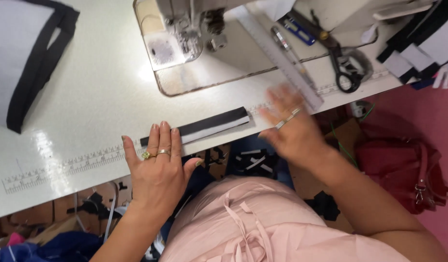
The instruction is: Marking and cutting small fabric pieces using a ruler, pen, and scissors at a sewing workstation.
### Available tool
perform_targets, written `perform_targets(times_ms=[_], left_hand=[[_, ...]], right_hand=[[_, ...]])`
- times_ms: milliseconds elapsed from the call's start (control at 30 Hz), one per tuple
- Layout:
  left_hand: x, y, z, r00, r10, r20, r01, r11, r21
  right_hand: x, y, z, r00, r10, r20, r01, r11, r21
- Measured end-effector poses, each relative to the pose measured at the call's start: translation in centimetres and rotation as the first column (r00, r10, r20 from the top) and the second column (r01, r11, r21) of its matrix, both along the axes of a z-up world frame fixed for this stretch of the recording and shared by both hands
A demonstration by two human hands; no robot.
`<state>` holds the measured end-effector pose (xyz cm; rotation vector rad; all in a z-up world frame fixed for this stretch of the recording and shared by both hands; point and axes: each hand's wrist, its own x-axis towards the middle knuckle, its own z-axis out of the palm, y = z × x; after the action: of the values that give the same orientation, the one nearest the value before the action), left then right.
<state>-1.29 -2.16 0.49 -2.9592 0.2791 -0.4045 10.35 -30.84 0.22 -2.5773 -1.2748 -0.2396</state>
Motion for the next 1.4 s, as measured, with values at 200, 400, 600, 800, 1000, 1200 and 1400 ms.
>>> perform_targets(times_ms=[200,400,600,800,1000,1200,1400], left_hand=[[3.3,0.0,-1.2,0.969,-0.101,0.225,0.105,0.994,-0.005],[4.1,0.4,0.2,0.997,-0.061,0.042,0.065,0.994,-0.093],[2.7,1.7,2.9,0.975,0.012,-0.223,-0.107,0.901,-0.42],[1.7,4.3,5.1,0.79,0.199,-0.579,-0.611,0.189,-0.769],[-0.3,7.0,2.8,0.962,0.224,0.156,-0.065,0.741,-0.669],[1.6,7.3,1.2,0.992,-0.123,0.009,0.108,0.831,-0.546],[2.1,5.6,-1.0,0.999,0.038,0.002,-0.032,0.85,-0.525]], right_hand=[[9.1,-9.0,-1.4,0.903,-0.286,0.32,0.252,0.957,0.145],[9.5,-5.3,-1.0,0.887,-0.46,0.043,0.459,0.888,0.029],[9.7,-3.2,0.0,0.895,-0.441,0.062,0.444,0.894,-0.058],[7.4,-2.6,1.5,0.819,-0.512,-0.259,0.516,0.855,-0.059],[6.8,-3.3,0.5,0.892,-0.424,-0.155,0.404,0.903,-0.146],[4.0,-4.2,0.3,0.792,-0.55,-0.266,0.508,0.835,-0.214],[0.5,-6.9,-2.5,0.86,-0.493,0.13,0.509,0.847,-0.151]])
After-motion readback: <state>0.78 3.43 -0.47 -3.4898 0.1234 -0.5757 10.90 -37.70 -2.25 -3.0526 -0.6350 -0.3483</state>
